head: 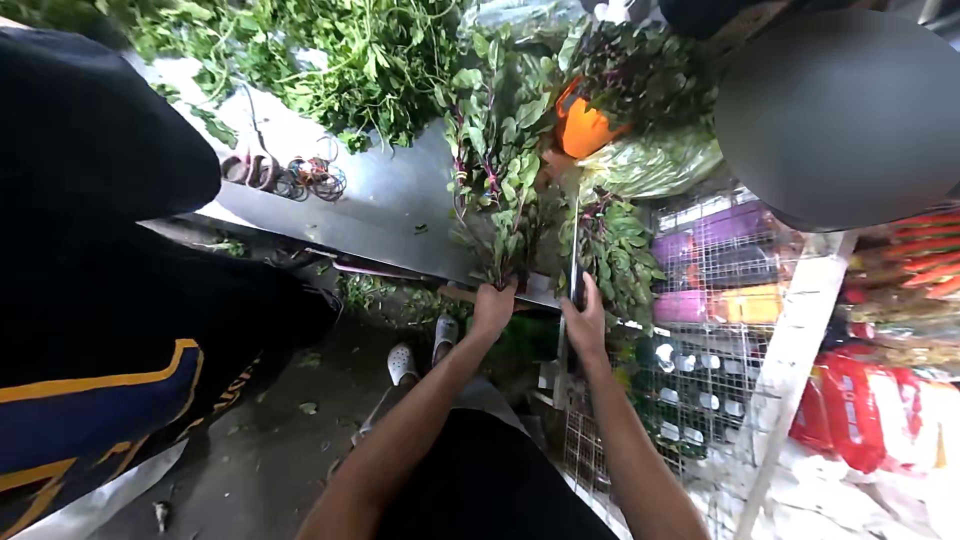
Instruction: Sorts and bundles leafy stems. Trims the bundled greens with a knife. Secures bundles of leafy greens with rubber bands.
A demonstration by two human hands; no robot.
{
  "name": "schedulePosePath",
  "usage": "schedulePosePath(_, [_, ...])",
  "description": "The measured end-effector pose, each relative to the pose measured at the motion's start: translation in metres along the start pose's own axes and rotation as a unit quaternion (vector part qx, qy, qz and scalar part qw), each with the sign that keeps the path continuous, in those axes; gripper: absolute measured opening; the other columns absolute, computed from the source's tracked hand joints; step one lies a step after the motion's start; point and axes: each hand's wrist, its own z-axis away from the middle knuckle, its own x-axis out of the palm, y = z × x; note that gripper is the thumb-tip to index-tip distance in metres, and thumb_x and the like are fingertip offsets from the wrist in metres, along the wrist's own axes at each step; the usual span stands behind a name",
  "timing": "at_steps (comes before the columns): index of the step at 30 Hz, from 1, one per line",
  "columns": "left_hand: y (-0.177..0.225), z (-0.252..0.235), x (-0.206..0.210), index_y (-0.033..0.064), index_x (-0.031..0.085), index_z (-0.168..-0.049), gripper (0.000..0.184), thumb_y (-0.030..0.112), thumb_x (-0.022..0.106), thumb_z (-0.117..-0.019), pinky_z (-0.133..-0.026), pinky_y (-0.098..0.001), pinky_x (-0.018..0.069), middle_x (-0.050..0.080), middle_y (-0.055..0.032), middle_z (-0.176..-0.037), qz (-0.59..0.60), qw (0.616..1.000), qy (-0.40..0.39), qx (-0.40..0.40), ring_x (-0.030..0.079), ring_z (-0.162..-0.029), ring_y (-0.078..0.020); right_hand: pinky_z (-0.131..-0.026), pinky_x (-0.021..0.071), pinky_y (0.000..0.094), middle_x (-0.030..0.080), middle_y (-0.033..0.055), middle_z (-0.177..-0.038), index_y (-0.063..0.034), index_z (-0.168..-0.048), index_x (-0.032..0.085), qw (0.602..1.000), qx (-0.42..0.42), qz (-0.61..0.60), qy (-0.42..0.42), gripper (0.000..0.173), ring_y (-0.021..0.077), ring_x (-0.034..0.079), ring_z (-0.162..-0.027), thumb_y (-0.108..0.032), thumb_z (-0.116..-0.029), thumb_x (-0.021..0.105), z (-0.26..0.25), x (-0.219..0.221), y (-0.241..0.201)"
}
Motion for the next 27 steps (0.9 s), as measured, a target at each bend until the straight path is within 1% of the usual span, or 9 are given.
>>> schedulePosePath(7, [0.0, 0.016, -0.039, 0.0001, 0.062, -0.13, 0.029, 0.011, 0.061, -0.1031, -0.07, -0.0389, 0.0635, 0.069, -0.0161, -0.113, 0.068, 0.998, -0.003, -0.003, 0.072, -0.085, -0.0225, -0.112, 0.0427, 0.0559, 0.052, 0.0264, -0.144, -0.0098, -0.153, 0.047, 0.994, 0.019, 0.107, 0.023, 0.057, 0.0417, 0.052, -0.133, -0.019, -0.0996, 0.064, -0.081, 0.044, -0.008])
schedulePosePath(11, [-0.001, 0.026, -0.066, 0.001, 0.067, -0.11, 0.013, 0.011, 0.062, -0.1021, -0.051, -0.0266, 0.0519, 0.059, -0.0023, -0.071, 0.054, 0.998, -0.029, -0.022, 0.055, -0.054, -0.0115, -0.109, 0.0443, 0.0579, 0.054, 0.0266, -0.142, -0.0105, -0.152, 0.048, 0.983, 0.022, 0.178, 0.021, 0.056, 0.0435, 0.053, -0.132, -0.02, -0.0984, 0.065, -0.099, 0.05, -0.003])
schedulePosePath(13, [-0.007, 0.031, -0.079, 0.003, 0.066, -0.107, 0.011, 0.012, 0.061, -0.1019, -0.047, -0.0239, 0.0459, 0.05, 0.0025, -0.062, 0.044, 0.998, -0.045, -0.022, 0.046, -0.047, -0.0085, -0.11, 0.0419, 0.0586, 0.051, 0.0269, -0.144, -0.01, -0.148, 0.053, 0.979, 0.004, 0.201, 0.036, 0.053, 0.045, 0.05, -0.133, -0.02, -0.0979, 0.064, -0.094, 0.048, -0.004])
schedulePosePath(16, [-0.011, 0.035, -0.095, 0.0039, 0.061, -0.11, 0.013, 0.015, 0.061, -0.1031, -0.046, -0.0241, 0.0451, 0.044, 0.0035, -0.061, 0.033, 0.997, -0.051, -0.053, 0.043, -0.045, -0.0083, -0.106, 0.0461, 0.0538, 0.056, 0.0239, -0.137, -0.0048, -0.134, 0.064, 0.982, -0.037, 0.18, 0.034, 0.038, 0.0394, 0.056, -0.125, -0.019, -0.1002, 0.056, -0.061, 0.041, -0.021])
schedulePosePath(18, [-0.014, 0.034, -0.101, 0.0045, 0.06, -0.11, 0.014, 0.017, 0.061, -0.1033, -0.046, -0.0242, 0.0443, 0.043, 0.004, -0.062, 0.022, 0.996, -0.05, -0.074, 0.042, -0.045, -0.0082, -0.1, 0.0526, 0.0502, 0.066, 0.0192, -0.124, -0.0031, -0.129, 0.066, 0.99, -0.006, 0.131, -0.057, 0.038, 0.0316, 0.066, -0.114, -0.03, -0.103, 0.058, -0.038, 0.04, -0.037])
schedulePosePath(20, [-0.014, 0.034, -0.104, 0.0055, 0.062, -0.108, 0.013, 0.017, 0.061, -0.1032, -0.046, -0.0241, 0.0429, 0.042, 0.0051, -0.061, 0.009, 0.995, -0.063, -0.079, 0.041, -0.045, -0.0077, -0.101, 0.0513, 0.0524, 0.07, 0.0168, -0.119, -0.0034, -0.129, 0.066, 0.986, 0.036, 0.108, -0.118, 0.045, 0.0305, 0.067, -0.111, -0.038, -0.0998, 0.065, -0.027, 0.048, -0.038])
schedulePosePath(24, [-0.006, 0.044, -0.1, 0.0063, 0.062, -0.105, 0.009, 0.015, 0.062, -0.1025, -0.045, -0.0238, 0.0431, 0.043, 0.0053, -0.06, 0.001, 0.995, -0.085, -0.059, 0.041, -0.044, -0.0073, -0.103, 0.0514, 0.0472, 0.07, 0.0161, -0.121, -0.0022, -0.122, 0.07, 0.997, 0.01, 0.047, -0.062, 0.034, 0.0274, 0.066, -0.114, -0.027, -0.1003, 0.065, -0.027, 0.043, -0.03])
schedulePosePath(25, [-0.005, 0.048, -0.099, 0.0061, 0.062, -0.105, 0.009, 0.014, 0.062, -0.1021, -0.045, -0.0241, 0.0426, 0.043, 0.0051, -0.06, 0.005, 0.995, -0.088, -0.055, 0.041, -0.044, -0.0075, -0.099, 0.0533, 0.0441, 0.071, 0.0148, -0.118, -0.0024, -0.12, 0.071, 0.998, 0.008, 0.019, -0.051, 0.03, 0.0243, 0.067, -0.11, -0.024, -0.1007, 0.064, -0.027, 0.036, -0.03])
schedulePosePath(27, [-0.004, 0.052, -0.098, 0.0053, 0.063, -0.105, 0.01, 0.015, 0.063, -0.1014, -0.045, -0.0247, 0.0432, 0.045, 0.004, -0.06, 0.007, 0.995, -0.089, -0.054, 0.042, -0.045, -0.0083, -0.075, 0.0549, 0.0347, 0.07, 0.0112, -0.104, -0.003, -0.119, 0.07, 0.996, 0.053, -0.044, -0.048, 0.027, 0.0162, 0.066, -0.084, -0.022, -0.1007, 0.065, -0.033, 0.025, -0.03])
